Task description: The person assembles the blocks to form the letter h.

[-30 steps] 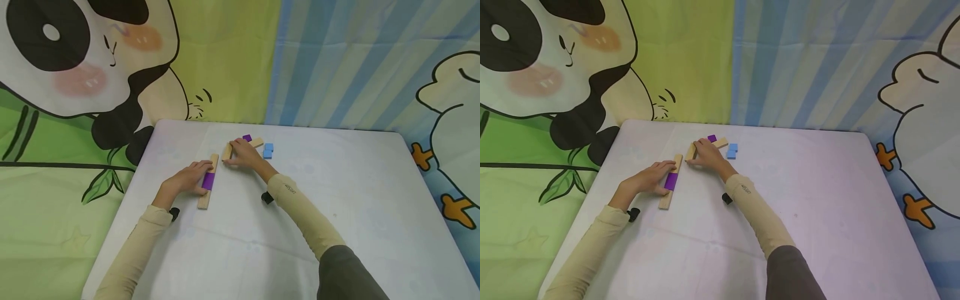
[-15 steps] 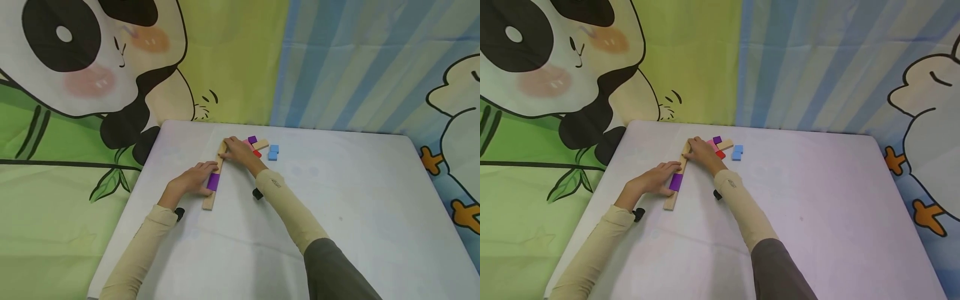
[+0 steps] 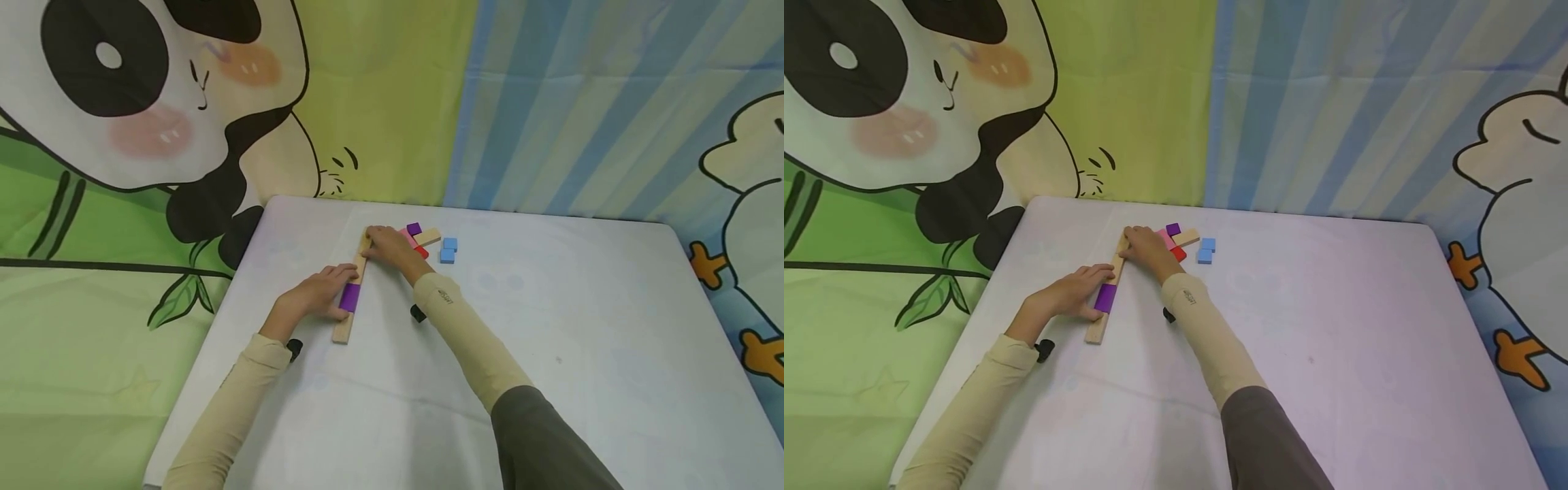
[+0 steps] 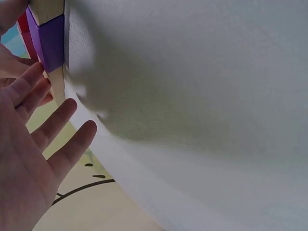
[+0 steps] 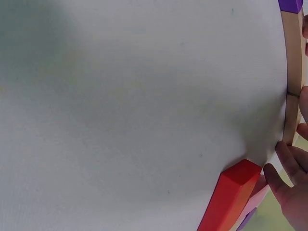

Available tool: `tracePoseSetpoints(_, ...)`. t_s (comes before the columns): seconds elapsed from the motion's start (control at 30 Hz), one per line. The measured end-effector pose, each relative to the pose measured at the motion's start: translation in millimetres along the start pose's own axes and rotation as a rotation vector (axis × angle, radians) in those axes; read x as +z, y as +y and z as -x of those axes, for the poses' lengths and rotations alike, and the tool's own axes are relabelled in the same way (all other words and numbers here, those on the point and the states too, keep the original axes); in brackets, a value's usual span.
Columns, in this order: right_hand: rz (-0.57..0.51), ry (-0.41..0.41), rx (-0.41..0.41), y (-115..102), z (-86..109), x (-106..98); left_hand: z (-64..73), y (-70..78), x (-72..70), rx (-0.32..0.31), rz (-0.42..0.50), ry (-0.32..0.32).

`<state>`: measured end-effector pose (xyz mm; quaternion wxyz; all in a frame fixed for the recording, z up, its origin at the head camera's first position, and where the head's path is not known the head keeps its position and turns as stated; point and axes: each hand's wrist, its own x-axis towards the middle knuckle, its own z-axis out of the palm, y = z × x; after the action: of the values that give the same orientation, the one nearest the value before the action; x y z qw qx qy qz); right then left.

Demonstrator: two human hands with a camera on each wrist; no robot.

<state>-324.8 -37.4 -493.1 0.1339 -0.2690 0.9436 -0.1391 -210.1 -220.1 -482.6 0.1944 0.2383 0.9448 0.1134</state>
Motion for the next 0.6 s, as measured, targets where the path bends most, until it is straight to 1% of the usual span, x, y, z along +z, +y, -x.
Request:
tracePoseSetpoints(0.23,0.004,-0.043,-0.017,-1.2,2.3,-3.6,0.3,0.8,-1.5,0.000,0.010,-0.008)
tracePoseSetpoints(0.37,0.014,-0.050,-0.015,0.4,-0.3,-1.4,0.2,1.1,-1.6,0.007,0.002,-0.010)
tracePoseSetpoints(0.6,0.003,-0.048,0.000,2.3,-2.3,0.7,-0.5,1.2,-1.0,0.013,-0.008,-0.005)
